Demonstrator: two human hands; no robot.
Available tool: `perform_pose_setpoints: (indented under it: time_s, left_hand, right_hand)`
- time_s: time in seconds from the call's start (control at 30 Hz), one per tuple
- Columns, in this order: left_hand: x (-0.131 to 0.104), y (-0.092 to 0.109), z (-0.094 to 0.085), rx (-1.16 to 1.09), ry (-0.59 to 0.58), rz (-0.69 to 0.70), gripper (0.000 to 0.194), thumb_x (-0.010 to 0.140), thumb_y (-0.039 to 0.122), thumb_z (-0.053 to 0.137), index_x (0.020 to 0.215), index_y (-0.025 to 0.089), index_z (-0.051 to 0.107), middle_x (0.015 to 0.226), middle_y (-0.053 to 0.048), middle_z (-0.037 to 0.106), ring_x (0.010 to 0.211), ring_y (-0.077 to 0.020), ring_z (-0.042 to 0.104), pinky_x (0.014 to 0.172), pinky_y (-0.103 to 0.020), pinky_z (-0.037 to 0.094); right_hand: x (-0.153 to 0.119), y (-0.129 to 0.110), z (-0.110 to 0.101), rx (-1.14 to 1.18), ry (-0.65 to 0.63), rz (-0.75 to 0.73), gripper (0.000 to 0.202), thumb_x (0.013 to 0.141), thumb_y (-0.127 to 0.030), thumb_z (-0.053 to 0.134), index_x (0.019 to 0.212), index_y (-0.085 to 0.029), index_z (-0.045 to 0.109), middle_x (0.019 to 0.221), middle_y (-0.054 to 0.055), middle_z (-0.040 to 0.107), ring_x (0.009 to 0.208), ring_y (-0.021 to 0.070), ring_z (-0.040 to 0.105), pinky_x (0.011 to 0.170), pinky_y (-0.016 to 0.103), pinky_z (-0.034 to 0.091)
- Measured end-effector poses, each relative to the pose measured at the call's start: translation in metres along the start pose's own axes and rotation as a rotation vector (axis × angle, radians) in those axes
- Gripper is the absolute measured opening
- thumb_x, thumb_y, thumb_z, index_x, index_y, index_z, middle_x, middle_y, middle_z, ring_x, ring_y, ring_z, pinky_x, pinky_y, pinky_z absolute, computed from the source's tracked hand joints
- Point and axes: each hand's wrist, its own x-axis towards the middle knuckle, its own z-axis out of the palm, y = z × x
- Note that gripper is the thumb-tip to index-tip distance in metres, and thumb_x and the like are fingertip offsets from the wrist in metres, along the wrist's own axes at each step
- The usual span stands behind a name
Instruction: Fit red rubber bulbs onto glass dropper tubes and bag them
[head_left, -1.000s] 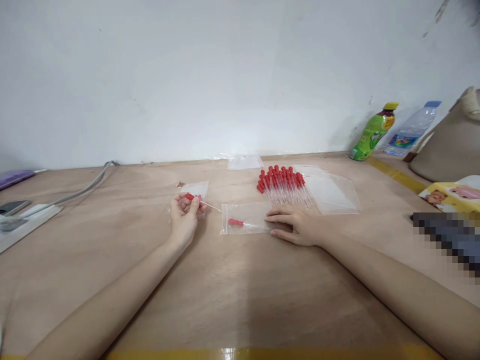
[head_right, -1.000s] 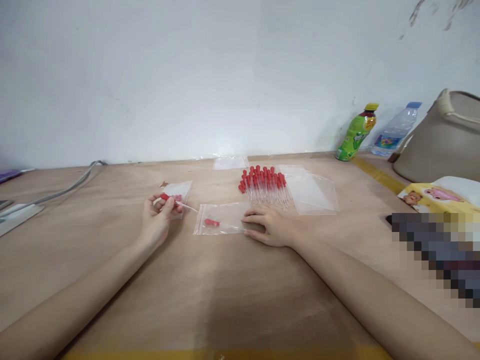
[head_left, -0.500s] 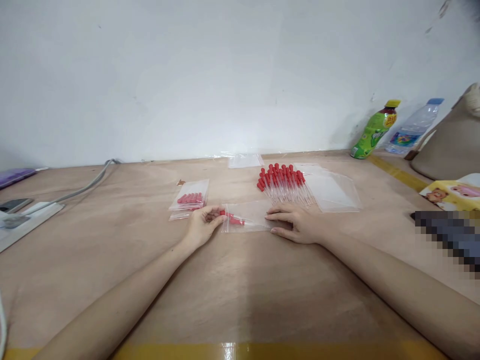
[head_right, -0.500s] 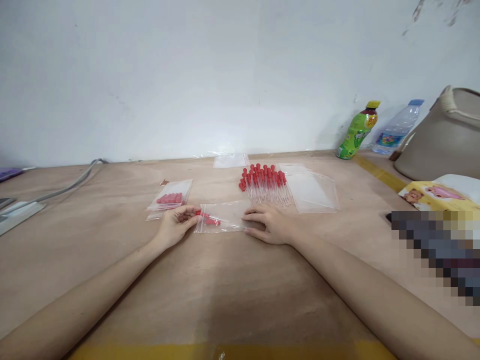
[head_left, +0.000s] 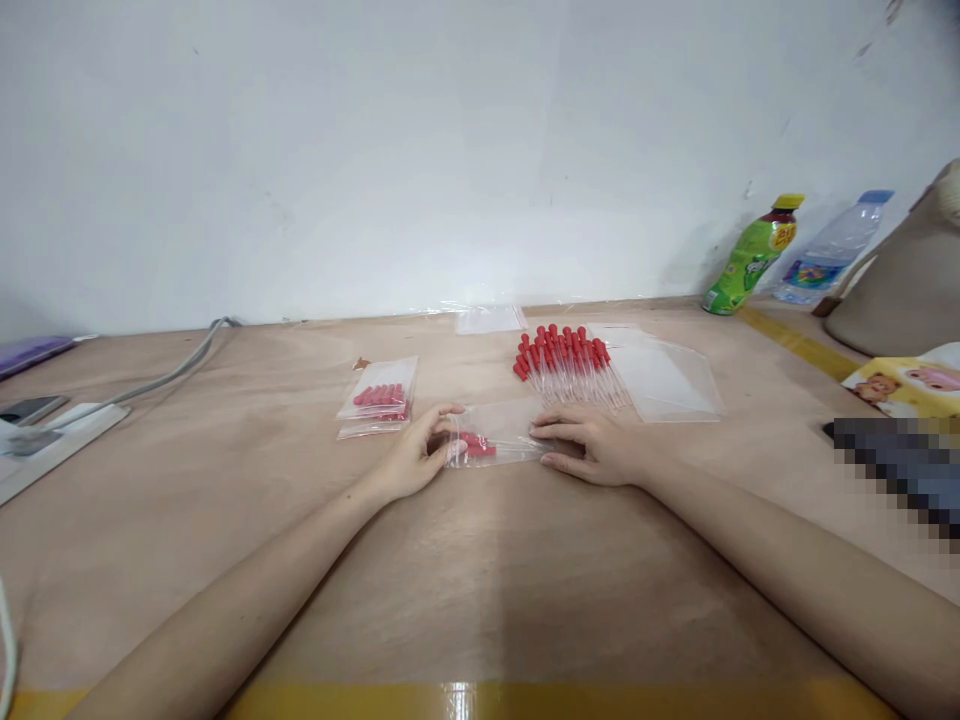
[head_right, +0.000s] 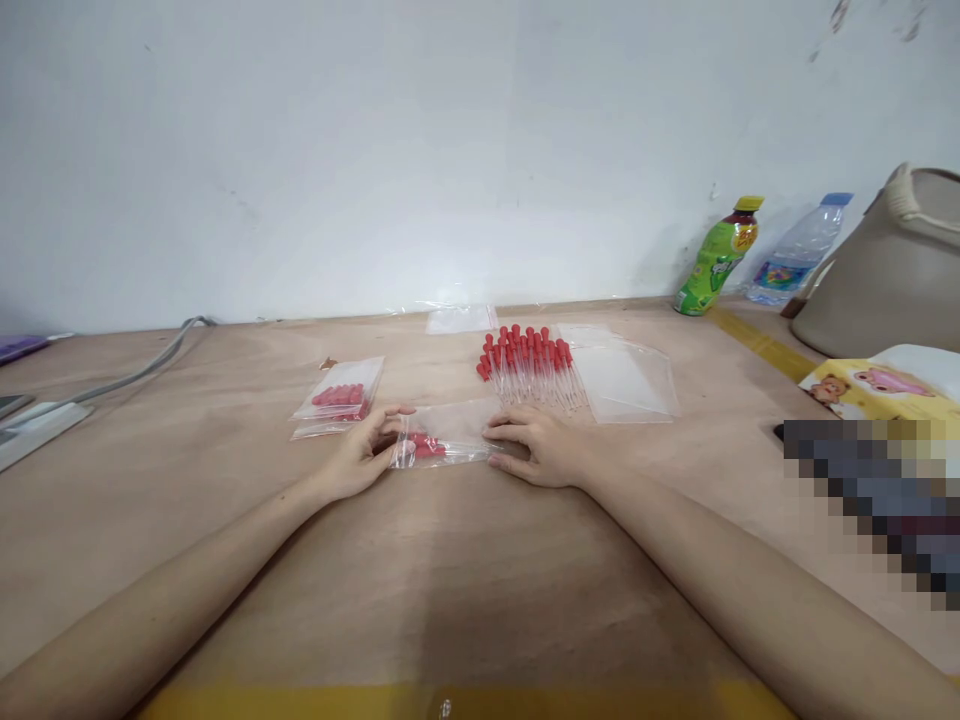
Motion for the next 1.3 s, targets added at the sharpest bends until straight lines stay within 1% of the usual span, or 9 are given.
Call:
perform_pose_setpoints:
  time_s: [0.1, 0.2, 0.3, 0.53, 0.7, 0.87, 1.1, 1.2, 1.3]
  left_hand:
    - [-0.001, 0.004, -0.003, 0.077, -0.082, 0.035, 0.037, 0.086, 0.031, 0.043, 0.120, 0.019, 0.037, 0.107, -0.008, 0.062, 0.097, -0.0192, 0.058, 0.081, -0.031, 0.044]
    - [-0.002, 0.005, -0.008, 0.186, -0.100, 0.054, 0.038, 0.088, 0.030, 0.039, 0.125, 0.020, 0.037, 0.108, -0.006, 0.063, 0.100, -0.0190, 0.057, 0.087, -0.032, 0.041]
    - [-0.003, -0.002, -0.011, 0.208, -0.067, 0.052, 0.040, 0.088, 0.031, 0.040, 0.126, 0.020, 0.039, 0.106, -0.006, 0.064, 0.099, -0.0197, 0.058, 0.087, -0.033, 0.042]
    - [-0.004, -0.018, -0.011, 0.034, 0.087, 0.039, 0.039, 0.079, 0.031, 0.056, 0.113, 0.015, 0.048, 0.089, -0.007, 0.068, 0.090, -0.0196, 0.062, 0.082, -0.034, 0.047]
    - [-0.006, -0.008, -0.013, -0.004, -0.049, 0.047, 0.040, 0.079, 0.028, 0.055, 0.116, 0.015, 0.049, 0.084, -0.007, 0.068, 0.092, -0.0192, 0.060, 0.084, -0.035, 0.046]
    - [-0.008, -0.004, -0.018, 0.075, -0.164, -0.004, 0.053, 0.078, 0.028, 0.057, 0.127, 0.017, 0.042, 0.091, -0.006, 0.069, 0.091, -0.0188, 0.060, 0.087, -0.035, 0.043]
    - [-0.005, -0.004, -0.019, 0.157, -0.098, -0.064, 0.053, 0.078, 0.027, 0.052, 0.129, 0.018, 0.041, 0.108, -0.010, 0.064, 0.086, -0.0191, 0.061, 0.072, -0.030, 0.048]
    - [-0.004, -0.006, -0.017, 0.075, -0.013, -0.055, 0.053, 0.074, 0.025, 0.055, 0.125, 0.012, 0.045, 0.099, -0.011, 0.066, 0.083, -0.0187, 0.061, 0.072, -0.030, 0.048]
    - [-0.003, -0.009, -0.015, 0.037, 0.003, -0.043, 0.052, 0.073, 0.021, 0.055, 0.123, 0.011, 0.045, 0.088, -0.009, 0.068, 0.078, -0.0167, 0.061, 0.073, -0.030, 0.048]
  right_hand:
    - [0.000, -0.002, -0.002, 0.006, -0.002, 0.001, 0.035, 0.082, -0.036, 0.051, 0.112, -0.020, 0.058, 0.111, 0.009, 0.058, 0.101, 0.0205, 0.053, 0.088, 0.038, 0.043]
    - [0.000, -0.005, -0.004, 0.003, -0.016, 0.002, 0.035, 0.083, -0.035, 0.050, 0.113, -0.020, 0.058, 0.113, 0.010, 0.056, 0.103, 0.0207, 0.052, 0.089, 0.038, 0.042]
    - [-0.001, -0.011, -0.006, -0.013, -0.036, -0.006, 0.034, 0.085, -0.033, 0.047, 0.114, -0.020, 0.058, 0.118, 0.010, 0.053, 0.107, 0.0208, 0.049, 0.091, 0.039, 0.040]
    - [0.003, -0.021, -0.002, -0.054, -0.049, -0.018, 0.034, 0.086, -0.033, 0.046, 0.118, -0.023, 0.054, 0.114, 0.008, 0.057, 0.102, 0.0195, 0.052, 0.092, 0.041, 0.035]
    - [0.007, -0.018, 0.000, -0.085, -0.014, 0.033, 0.032, 0.086, -0.034, 0.046, 0.114, -0.025, 0.057, 0.113, 0.007, 0.057, 0.100, 0.0200, 0.053, 0.088, 0.041, 0.037]
    - [0.006, -0.014, 0.002, -0.063, 0.012, 0.040, 0.031, 0.085, -0.034, 0.047, 0.112, -0.025, 0.059, 0.112, 0.008, 0.057, 0.101, 0.0200, 0.053, 0.086, 0.038, 0.040]
    - [0.004, -0.016, 0.002, -0.116, 0.104, 0.075, 0.029, 0.081, -0.039, 0.052, 0.102, -0.022, 0.063, 0.097, 0.007, 0.063, 0.090, 0.0206, 0.056, 0.085, 0.039, 0.039]
    - [0.004, -0.016, 0.003, -0.122, 0.141, 0.091, 0.023, 0.083, -0.034, 0.050, 0.095, -0.021, 0.065, 0.089, 0.006, 0.065, 0.085, 0.0194, 0.056, 0.083, 0.039, 0.038]
    - [0.003, -0.014, 0.004, -0.114, 0.140, 0.089, 0.021, 0.084, -0.031, 0.049, 0.093, -0.021, 0.065, 0.087, 0.006, 0.064, 0.083, 0.0181, 0.056, 0.082, 0.038, 0.039]
